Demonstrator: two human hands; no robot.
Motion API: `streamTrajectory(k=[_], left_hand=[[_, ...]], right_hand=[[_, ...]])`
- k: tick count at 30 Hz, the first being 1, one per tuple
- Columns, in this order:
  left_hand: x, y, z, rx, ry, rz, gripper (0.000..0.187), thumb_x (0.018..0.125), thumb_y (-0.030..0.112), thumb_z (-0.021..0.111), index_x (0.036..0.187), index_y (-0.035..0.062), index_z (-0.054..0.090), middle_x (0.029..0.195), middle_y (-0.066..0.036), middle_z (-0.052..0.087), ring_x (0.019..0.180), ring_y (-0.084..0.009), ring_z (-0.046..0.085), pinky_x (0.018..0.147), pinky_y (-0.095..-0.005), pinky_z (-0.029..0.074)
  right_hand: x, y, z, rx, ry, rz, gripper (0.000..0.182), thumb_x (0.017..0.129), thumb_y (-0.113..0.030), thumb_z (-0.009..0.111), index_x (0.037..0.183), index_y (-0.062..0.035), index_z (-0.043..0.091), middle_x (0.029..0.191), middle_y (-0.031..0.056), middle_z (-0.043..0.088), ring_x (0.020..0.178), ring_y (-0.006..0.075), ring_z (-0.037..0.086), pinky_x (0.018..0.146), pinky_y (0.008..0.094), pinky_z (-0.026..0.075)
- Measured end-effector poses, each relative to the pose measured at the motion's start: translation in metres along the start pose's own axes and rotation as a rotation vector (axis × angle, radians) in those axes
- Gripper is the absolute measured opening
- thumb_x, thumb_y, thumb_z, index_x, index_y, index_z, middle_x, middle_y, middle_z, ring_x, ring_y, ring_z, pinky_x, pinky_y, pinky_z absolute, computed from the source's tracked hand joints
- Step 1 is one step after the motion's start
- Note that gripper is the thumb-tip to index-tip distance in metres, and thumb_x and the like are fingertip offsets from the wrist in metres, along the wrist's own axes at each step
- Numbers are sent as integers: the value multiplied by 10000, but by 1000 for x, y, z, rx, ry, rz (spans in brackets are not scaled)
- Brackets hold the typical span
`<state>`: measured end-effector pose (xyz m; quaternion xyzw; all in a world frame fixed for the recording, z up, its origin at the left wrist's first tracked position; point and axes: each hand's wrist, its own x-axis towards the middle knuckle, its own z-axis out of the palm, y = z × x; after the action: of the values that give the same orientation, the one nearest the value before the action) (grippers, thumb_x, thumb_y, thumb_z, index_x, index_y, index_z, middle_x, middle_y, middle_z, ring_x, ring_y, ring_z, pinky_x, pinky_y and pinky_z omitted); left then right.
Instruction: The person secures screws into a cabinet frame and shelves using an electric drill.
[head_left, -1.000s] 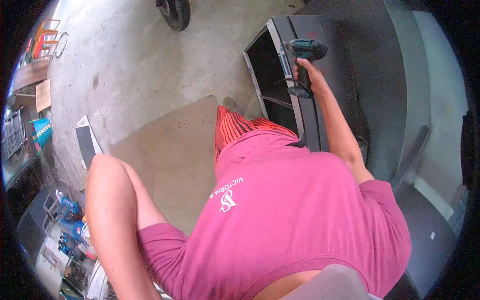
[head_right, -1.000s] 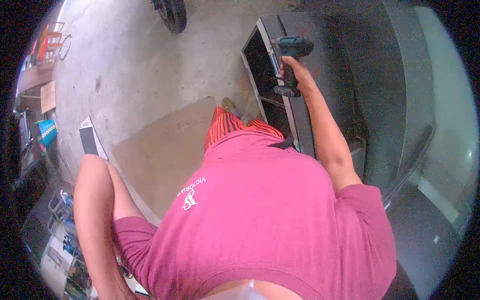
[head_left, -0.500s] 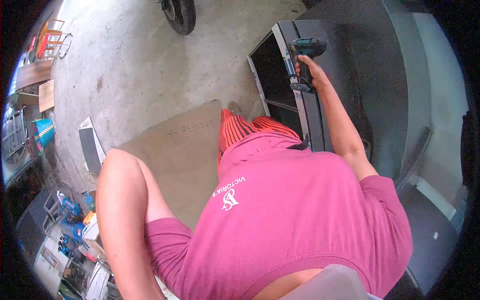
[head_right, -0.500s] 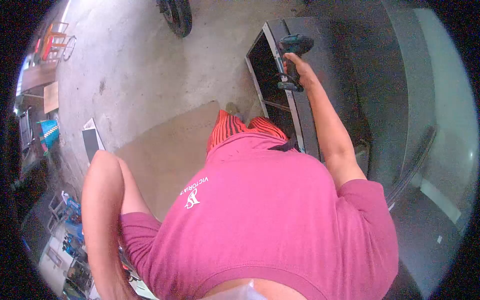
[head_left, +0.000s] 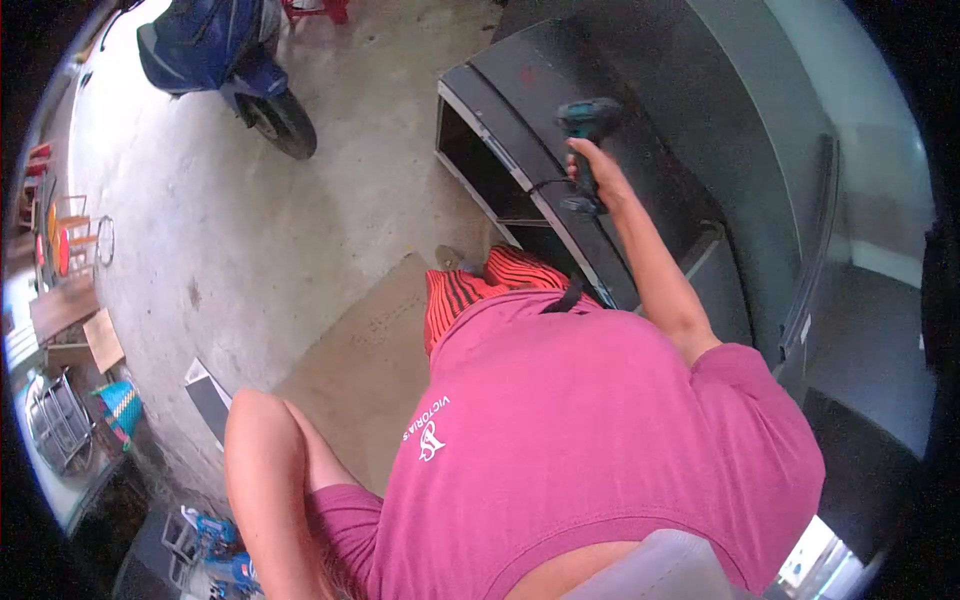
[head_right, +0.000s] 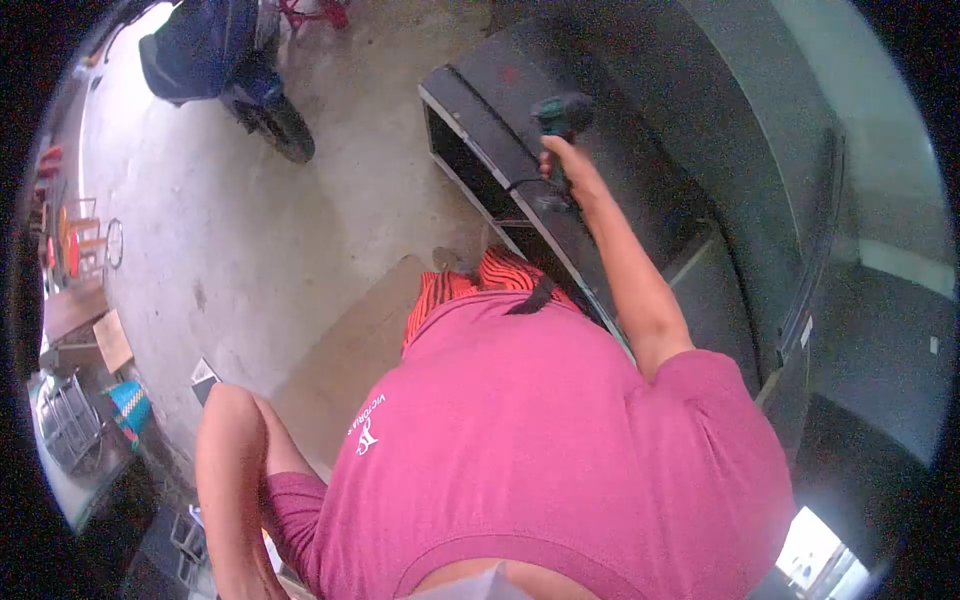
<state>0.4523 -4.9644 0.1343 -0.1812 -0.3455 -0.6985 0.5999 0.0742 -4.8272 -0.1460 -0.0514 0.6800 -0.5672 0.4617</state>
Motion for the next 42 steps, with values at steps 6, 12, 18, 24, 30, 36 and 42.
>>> streamTrajectory(k=[6, 12, 18, 24, 30, 36, 42], left_hand=[[11, -20, 1, -73, -5, 15, 193, 792, 177, 530, 891, 26, 600, 846, -50, 614, 722, -156, 582, 680, -308, 456], [17, -53, 7, -137, 5, 3, 178, 787, 164, 531, 882, 30, 601, 836, -43, 615, 710, -151, 583, 673, -304, 457], [17, -74, 28, -138, -2, 46, 164, 782, 151, 533, 873, 34, 602, 826, -37, 616, 698, -145, 583, 665, -300, 457], [15, -85, 39, -154, -9, 130, 150, 777, 139, 534, 864, 38, 603, 816, -30, 617, 686, -140, 584, 658, -297, 457], [11, -91, 37, -197, 2, 207, 136, 773, 126, 535, 855, 42, 604, 806, -24, 618, 674, -135, 584, 651, -293, 458], [32, -84, 12, -251, 8, 264, 124, 768, 114, 537, 846, 46, 605, 796, -17, 619, 661, -129, 585, 643, -290, 458], [71, -53, -38, -277, 5, 351, 113, 763, 101, 538, 837, 50, 606, 786, -11, 620, 649, -124, 585, 636, -286, 459]], right_hand=[[-25, -12, -140, 26, 255, -8, 262, 791, -277, 622, 897, -47, 553, 713, 49, 568, 583, 117, 553, 530, 247, 465], [-11, 6, -203, 252, 236, 35, 292, 818, -274, 593, 968, -31, 534, 713, 57, 560, 580, 118, 551, 526, 252, 465], [9, 12, -202, 333, 131, 77, 298, 812, -288, 592, 987, -56, 526, 706, 17, 554, 579, 99, 541, 533, 249, 447], [23, 24, -215, 383, 39, 151, 310, 800, -299, 602, 983, -58, 534, 708, 17, 559, 582, 97, 540, 531, 247, 448], [27, 28, -217, 391, 112, 90, 290, 814, -276, 596, 964, -36, 534, 697, 37, 567, 578, 115, 549, 524, 278, 463], [24, 26, -203, 359, 122, 124, 271, 812, -275, 604, 938, -42, 547, 692, 47, 575, 559, 139, 541, 499, 300, 457], [17, 18, -158, 25, 396, 145, 273, 779, -296, 621, 865, -41, 575, 652, 52, 564, 542, 169, 538, 515, 320, 440]])
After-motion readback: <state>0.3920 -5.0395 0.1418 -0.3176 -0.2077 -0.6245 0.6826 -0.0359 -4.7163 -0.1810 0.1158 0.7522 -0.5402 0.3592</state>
